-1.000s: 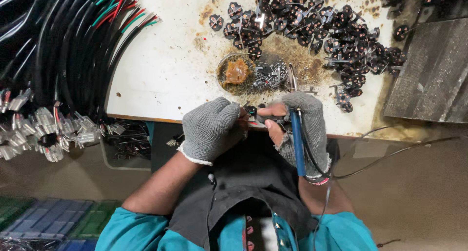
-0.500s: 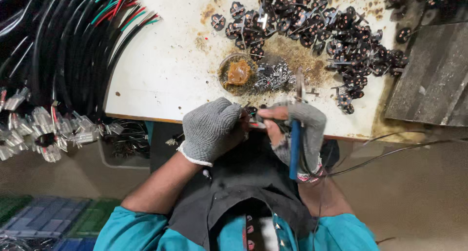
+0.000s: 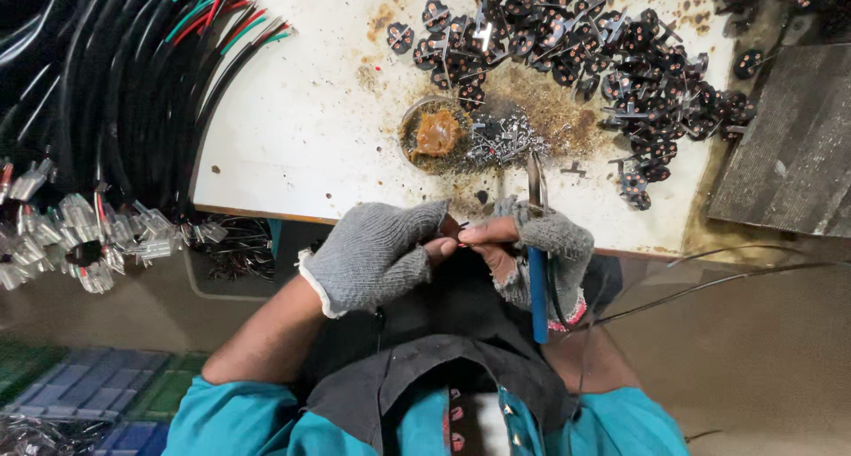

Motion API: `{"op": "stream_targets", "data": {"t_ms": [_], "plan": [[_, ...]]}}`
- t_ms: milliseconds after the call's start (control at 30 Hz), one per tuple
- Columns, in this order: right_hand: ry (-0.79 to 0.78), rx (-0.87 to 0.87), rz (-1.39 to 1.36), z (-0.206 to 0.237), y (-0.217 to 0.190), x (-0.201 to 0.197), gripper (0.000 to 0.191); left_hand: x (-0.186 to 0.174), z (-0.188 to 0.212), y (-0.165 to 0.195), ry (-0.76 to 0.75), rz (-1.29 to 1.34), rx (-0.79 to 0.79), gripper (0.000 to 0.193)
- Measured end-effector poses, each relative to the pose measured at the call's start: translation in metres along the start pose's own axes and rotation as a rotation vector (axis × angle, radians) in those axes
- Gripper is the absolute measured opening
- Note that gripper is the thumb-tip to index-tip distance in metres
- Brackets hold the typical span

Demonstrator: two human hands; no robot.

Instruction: The person solders wires to electrical connectors at a workbench. They strip insulation from wire ends, dip the exposed strands into a flux container, and use a soldering iron to tin and solder the wire ends, working through connectors one at a time.

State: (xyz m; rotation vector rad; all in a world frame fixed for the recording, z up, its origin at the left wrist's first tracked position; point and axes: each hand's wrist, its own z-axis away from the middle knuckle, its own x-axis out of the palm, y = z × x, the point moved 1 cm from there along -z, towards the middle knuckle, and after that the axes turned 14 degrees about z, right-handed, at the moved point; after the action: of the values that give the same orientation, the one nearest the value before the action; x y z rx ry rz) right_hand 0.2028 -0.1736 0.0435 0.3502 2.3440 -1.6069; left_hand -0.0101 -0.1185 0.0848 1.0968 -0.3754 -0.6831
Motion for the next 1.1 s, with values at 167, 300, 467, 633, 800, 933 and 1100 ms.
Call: {"op": "stream_targets", "data": {"t_ms": [167, 300, 467, 633, 800, 933, 1100], "plan": [[-0.061, 0.479, 0.043, -0.008, -0.018, -0.019, 0.011, 0.009, 0.003, 0.000, 0.126, 0.099, 0.034, 0.015], [-0.255, 0.283, 0.172, -0.009, -0.014, -0.021, 0.025, 0.015, 0.007, -0.005, 0.184, 0.043, 0.127, 0.012], [-0.130, 0.247, 0.048, -0.002, -0.007, -0.004, 0.016, 0.021, 0.007, -0.018, 0.231, -0.012, 0.245, 0.011], [-0.077, 0.110, 0.143, -0.001, -0.009, -0.004, 0.020, 0.028, 0.008, -0.022, 0.310, -0.084, 0.348, 0.012], [-0.191, 0.369, 0.054, 0.009, -0.016, -0.011, 0.010, 0.029, 0.015, -0.024, 0.310, -0.076, 0.404, 0.015], [-0.052, 0.320, -0.098, 0.017, -0.029, -0.004, 0.031, 0.033, 0.024, -0.031, 0.292, -0.009, 0.427, 0.015], [-0.105, 0.288, 0.108, 0.017, -0.047, -0.004, 0.008, 0.042, 0.029, -0.031, 0.333, 0.047, 0.452, 0.016]]}}
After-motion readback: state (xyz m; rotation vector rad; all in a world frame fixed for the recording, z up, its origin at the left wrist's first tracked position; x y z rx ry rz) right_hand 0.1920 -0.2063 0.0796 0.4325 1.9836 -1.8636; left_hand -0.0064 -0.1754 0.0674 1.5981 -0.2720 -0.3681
